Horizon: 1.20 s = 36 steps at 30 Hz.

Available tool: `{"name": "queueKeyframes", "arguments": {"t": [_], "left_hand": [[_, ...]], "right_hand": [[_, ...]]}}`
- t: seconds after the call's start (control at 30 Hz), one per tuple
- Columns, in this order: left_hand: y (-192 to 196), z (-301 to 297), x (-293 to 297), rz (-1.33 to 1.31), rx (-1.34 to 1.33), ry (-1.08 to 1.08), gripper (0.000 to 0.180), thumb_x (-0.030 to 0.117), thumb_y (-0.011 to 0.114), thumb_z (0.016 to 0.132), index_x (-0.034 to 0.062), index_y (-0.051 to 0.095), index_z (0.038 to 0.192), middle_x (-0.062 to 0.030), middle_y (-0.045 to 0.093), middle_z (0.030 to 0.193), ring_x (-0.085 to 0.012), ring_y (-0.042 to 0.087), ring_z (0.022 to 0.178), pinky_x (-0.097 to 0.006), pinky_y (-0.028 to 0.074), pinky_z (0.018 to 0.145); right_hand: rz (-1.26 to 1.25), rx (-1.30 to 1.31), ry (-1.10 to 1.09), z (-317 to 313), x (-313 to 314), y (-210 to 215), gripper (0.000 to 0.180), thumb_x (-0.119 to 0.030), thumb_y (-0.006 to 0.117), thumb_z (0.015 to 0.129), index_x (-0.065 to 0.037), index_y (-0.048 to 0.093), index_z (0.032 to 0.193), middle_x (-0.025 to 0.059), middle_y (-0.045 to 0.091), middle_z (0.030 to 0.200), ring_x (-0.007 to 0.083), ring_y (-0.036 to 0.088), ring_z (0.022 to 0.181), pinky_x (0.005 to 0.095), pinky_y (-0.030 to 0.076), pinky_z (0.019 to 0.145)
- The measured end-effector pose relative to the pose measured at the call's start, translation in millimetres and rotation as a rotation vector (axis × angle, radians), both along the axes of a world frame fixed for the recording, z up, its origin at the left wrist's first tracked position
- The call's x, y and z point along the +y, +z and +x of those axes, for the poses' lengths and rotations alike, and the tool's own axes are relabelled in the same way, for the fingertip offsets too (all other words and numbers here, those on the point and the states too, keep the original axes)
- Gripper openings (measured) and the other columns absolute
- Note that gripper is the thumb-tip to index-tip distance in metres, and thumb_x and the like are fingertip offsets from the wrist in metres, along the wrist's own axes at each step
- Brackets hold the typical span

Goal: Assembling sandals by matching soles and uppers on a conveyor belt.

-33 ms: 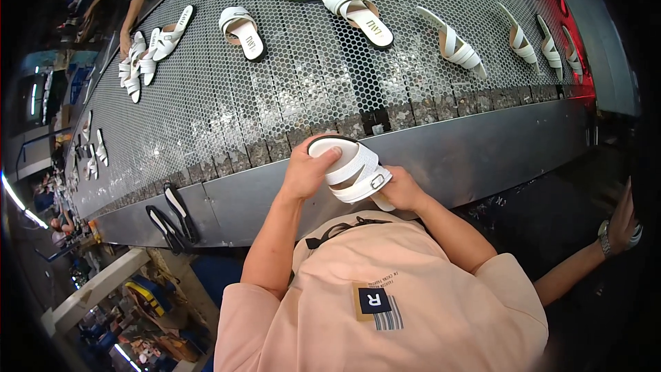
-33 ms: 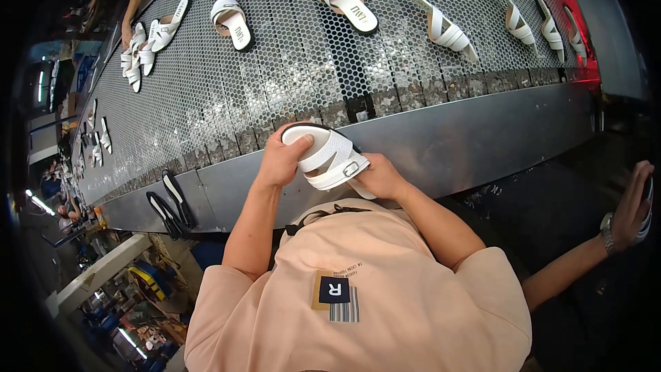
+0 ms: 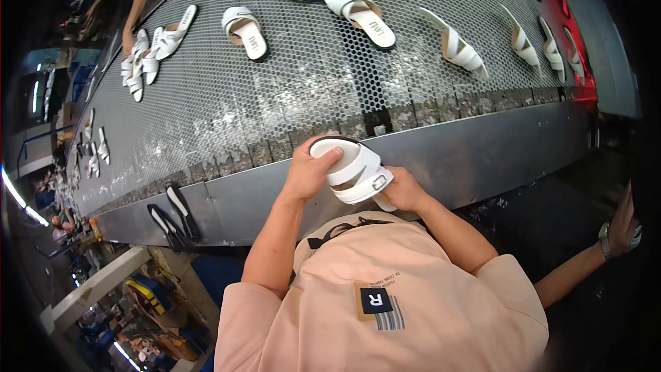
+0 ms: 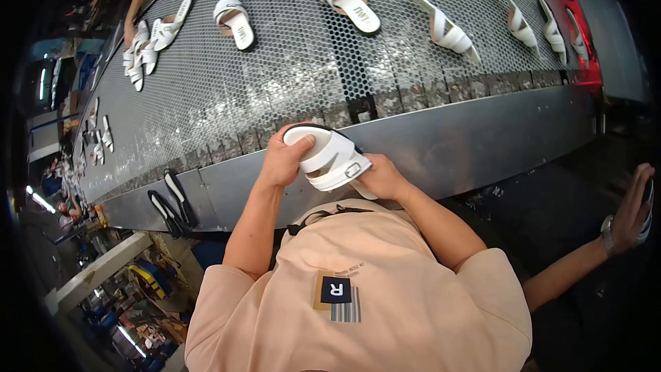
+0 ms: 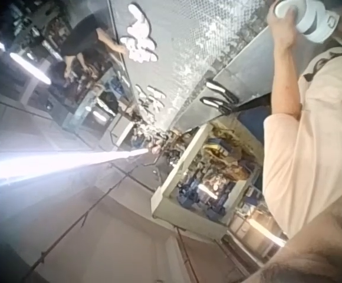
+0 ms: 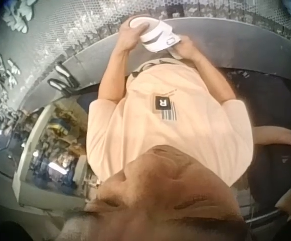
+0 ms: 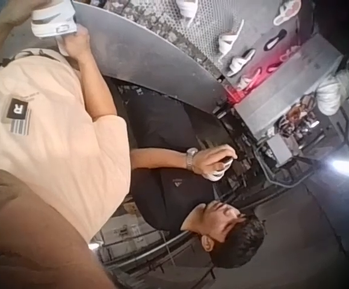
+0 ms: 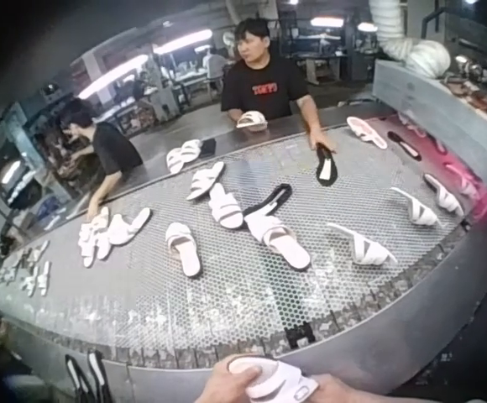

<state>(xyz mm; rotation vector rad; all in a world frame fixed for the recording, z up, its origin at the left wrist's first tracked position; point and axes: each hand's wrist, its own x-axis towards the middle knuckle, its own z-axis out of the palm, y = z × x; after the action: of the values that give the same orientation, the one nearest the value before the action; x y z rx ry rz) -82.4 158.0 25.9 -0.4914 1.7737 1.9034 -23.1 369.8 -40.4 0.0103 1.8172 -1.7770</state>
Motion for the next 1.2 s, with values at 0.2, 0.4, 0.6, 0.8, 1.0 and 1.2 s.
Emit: {"name": "queueKeyframes", "arguments": {"t": [0.2,0.4,0.6,0.8,1.0,1.2], "left_hand": [[-32.5,5.6,27.0,0.138,0.015,0.034,0.031,0.011,0.072,0.081,-0.0013,0.06,0.107,-0.0061,0.067,0.094,-0.0125,0.063,0.083,-0.029,0.052,0.076],[-27.4,28.0,20.6,0.23,-0.055,0.157,0.029,0.009,0.068,0.083,0.0006,0.059,0.11,-0.007,0.067,0.096,-0.0141,0.063,0.084,-0.03,0.052,0.076],[-38.0,32.9,29.1,0.308,-0.085,0.256,0.032,0.01,0.067,0.085,-0.0001,0.057,0.113,-0.0087,0.064,0.102,-0.0155,0.062,0.089,-0.031,0.051,0.08],[-50.6,52.7,28.2,0.2,-0.015,0.284,0.03,0.022,0.065,0.088,0.0003,0.06,0.107,-0.0061,0.064,0.094,-0.0116,0.058,0.078,-0.028,0.049,0.067],[-41.8,62.7,23.2,0.01,-0.08,0.127,0.026,0.025,0.063,0.091,-0.0004,0.063,0.096,-0.0039,0.064,0.085,-0.0115,0.061,0.077,-0.028,0.052,0.07],[-34.0,59.5,24.7,0.123,-0.031,0.159,0.025,0.024,0.064,0.09,-0.0006,0.063,0.087,-0.0044,0.064,0.082,-0.0119,0.061,0.074,-0.028,0.053,0.066]], "right_hand": [[0.094,0.223,0.095,5.8,47.9,-20.2,0.021,-0.016,0.055,0.085,-0.001,0.068,0.094,0.0088,0.07,0.086,0.0188,0.065,0.078,0.0331,0.051,0.071],[0.002,-0.16,0.105,3.3,33.4,0.6,0.016,-0.011,0.057,0.086,0.001,0.065,0.093,0.0049,0.068,0.081,0.0132,0.063,0.073,0.0298,0.05,0.068],[0.05,-0.063,0.105,4.0,47.3,-15.7,0.015,-0.012,0.057,0.09,0.0,0.064,0.095,0.007,0.066,0.077,0.0156,0.063,0.063,0.0292,0.051,0.058],[-0.044,-0.292,0.088,-6.2,48.5,4.2,0.013,-0.012,0.06,0.089,-0.001,0.064,0.095,0.0057,0.065,0.076,0.0145,0.062,0.06,0.029,0.049,0.057],[0.015,-0.261,0.144,-2.2,62.7,-10.5,0.015,-0.014,0.06,0.09,-0.001,0.064,0.096,0.007,0.066,0.077,0.015,0.062,0.061,0.0295,0.05,0.056],[-0.079,-0.344,0.135,-13.2,62.3,9.0,0.018,-0.015,0.062,0.089,0.001,0.065,0.098,0.0061,0.067,0.081,0.014,0.063,0.065,0.0284,0.051,0.06]]}}
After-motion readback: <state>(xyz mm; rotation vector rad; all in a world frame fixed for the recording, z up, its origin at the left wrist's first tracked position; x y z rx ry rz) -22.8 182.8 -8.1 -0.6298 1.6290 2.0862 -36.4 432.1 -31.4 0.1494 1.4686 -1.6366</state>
